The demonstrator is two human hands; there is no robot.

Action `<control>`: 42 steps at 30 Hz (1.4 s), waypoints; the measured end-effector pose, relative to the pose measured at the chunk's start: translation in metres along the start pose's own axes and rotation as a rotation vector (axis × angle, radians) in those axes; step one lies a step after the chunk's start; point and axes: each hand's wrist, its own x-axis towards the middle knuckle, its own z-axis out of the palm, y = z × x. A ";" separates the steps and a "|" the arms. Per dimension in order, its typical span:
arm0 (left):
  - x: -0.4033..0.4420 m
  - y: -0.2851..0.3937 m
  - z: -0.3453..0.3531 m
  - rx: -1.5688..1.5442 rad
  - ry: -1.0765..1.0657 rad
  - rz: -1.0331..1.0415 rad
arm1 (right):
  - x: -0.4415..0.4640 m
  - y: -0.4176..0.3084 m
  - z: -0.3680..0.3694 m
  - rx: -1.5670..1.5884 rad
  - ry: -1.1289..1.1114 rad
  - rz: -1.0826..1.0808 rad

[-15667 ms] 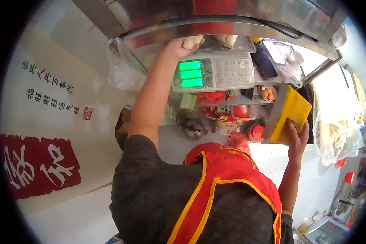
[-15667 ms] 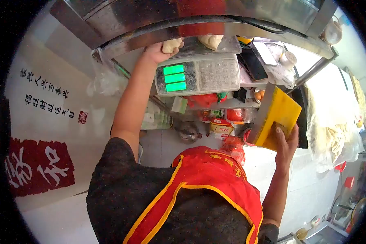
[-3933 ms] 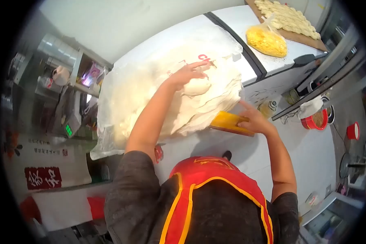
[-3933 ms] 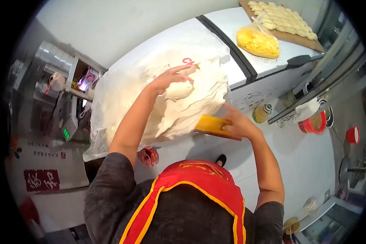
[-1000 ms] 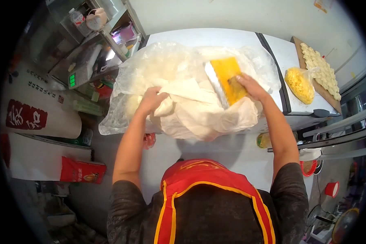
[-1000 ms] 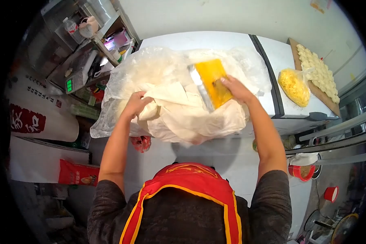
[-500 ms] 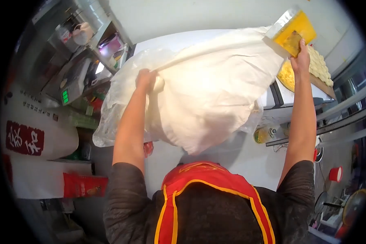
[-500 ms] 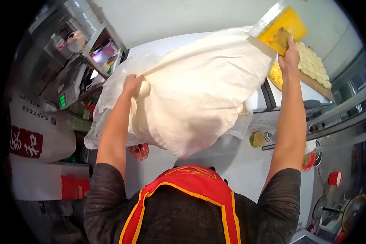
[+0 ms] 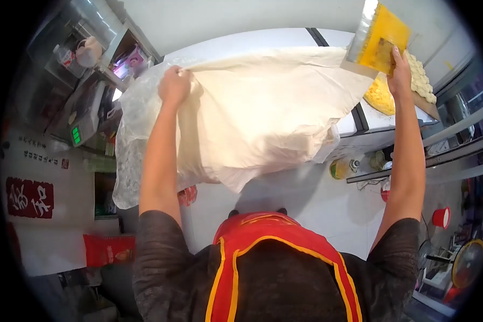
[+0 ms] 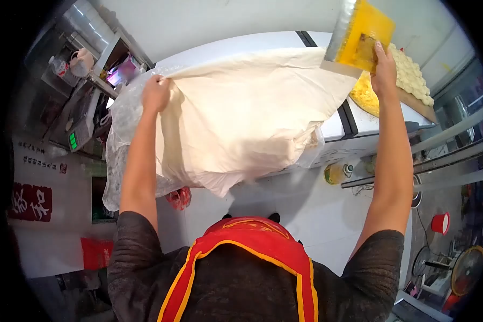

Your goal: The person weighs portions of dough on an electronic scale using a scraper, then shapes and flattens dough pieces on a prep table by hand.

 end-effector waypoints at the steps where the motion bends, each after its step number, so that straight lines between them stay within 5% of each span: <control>1: -0.004 0.001 -0.009 -0.038 0.015 -0.008 | -0.007 -0.001 -0.002 0.078 0.005 0.023; 6: -0.074 -0.066 0.009 -0.117 0.194 0.263 | -0.100 0.006 -0.056 0.289 0.124 0.330; 9: -0.119 -0.096 0.013 -0.116 0.052 0.241 | -0.184 0.041 -0.122 0.167 -0.045 0.523; 14: -0.122 -0.117 0.014 -0.135 -0.157 0.199 | -0.240 0.069 -0.122 0.100 -0.157 0.824; 22: -0.091 -0.112 0.015 -0.010 -0.329 0.201 | -0.194 0.068 -0.098 0.011 -0.082 0.655; 32: -0.003 -0.044 0.020 -0.006 0.046 -0.002 | 0.001 0.049 0.018 -0.166 0.019 -0.019; 37: -0.005 -0.062 0.049 0.027 -0.015 0.055 | -0.006 0.091 0.021 0.121 0.004 0.212; 42: 0.002 -0.107 0.066 -0.401 -0.252 -0.021 | -0.063 0.100 -0.022 -0.125 -0.039 0.562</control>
